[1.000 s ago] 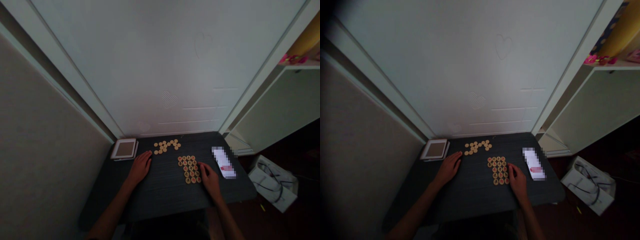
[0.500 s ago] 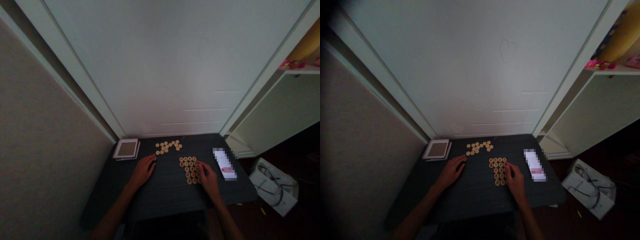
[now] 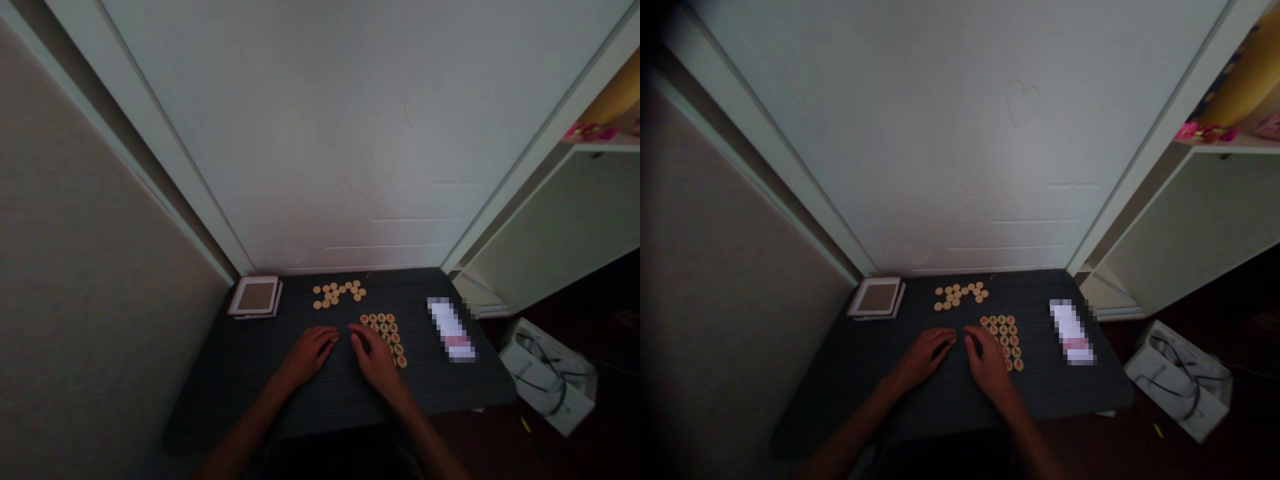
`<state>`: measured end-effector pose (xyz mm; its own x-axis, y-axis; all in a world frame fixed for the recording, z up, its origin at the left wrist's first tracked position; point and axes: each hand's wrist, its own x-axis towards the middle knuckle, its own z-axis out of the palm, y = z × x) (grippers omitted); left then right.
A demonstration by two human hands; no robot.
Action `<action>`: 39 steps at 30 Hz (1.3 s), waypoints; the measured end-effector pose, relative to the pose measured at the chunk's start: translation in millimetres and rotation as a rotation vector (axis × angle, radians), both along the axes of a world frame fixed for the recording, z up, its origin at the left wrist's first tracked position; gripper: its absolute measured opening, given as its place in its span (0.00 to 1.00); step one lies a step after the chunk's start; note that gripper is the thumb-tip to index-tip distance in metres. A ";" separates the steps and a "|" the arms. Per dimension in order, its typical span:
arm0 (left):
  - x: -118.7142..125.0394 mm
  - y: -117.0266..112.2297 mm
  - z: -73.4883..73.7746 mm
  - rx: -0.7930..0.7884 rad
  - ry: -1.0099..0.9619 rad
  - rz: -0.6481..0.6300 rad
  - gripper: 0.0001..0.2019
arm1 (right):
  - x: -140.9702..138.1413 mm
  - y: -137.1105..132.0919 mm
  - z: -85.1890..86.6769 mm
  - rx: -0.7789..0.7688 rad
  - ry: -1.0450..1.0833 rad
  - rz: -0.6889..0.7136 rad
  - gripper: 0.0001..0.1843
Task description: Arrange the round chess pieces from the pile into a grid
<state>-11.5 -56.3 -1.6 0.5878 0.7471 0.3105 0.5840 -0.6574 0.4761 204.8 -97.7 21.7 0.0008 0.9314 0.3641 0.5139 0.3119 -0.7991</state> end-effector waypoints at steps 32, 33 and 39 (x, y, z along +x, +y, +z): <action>-30.1 34.3 -5.1 0.116 0.331 0.084 0.29 | -26.5 -36.3 -60.9 0.174 -0.329 0.154 0.29; -29.5 33.8 -5.3 0.117 0.326 0.086 0.30 | -26.1 -37.0 -61.0 0.169 -0.325 0.161 0.29; -27.0 45.4 -7.5 0.132 0.316 0.121 0.30 | -24.5 -41.2 -59.0 0.152 -0.294 0.151 0.28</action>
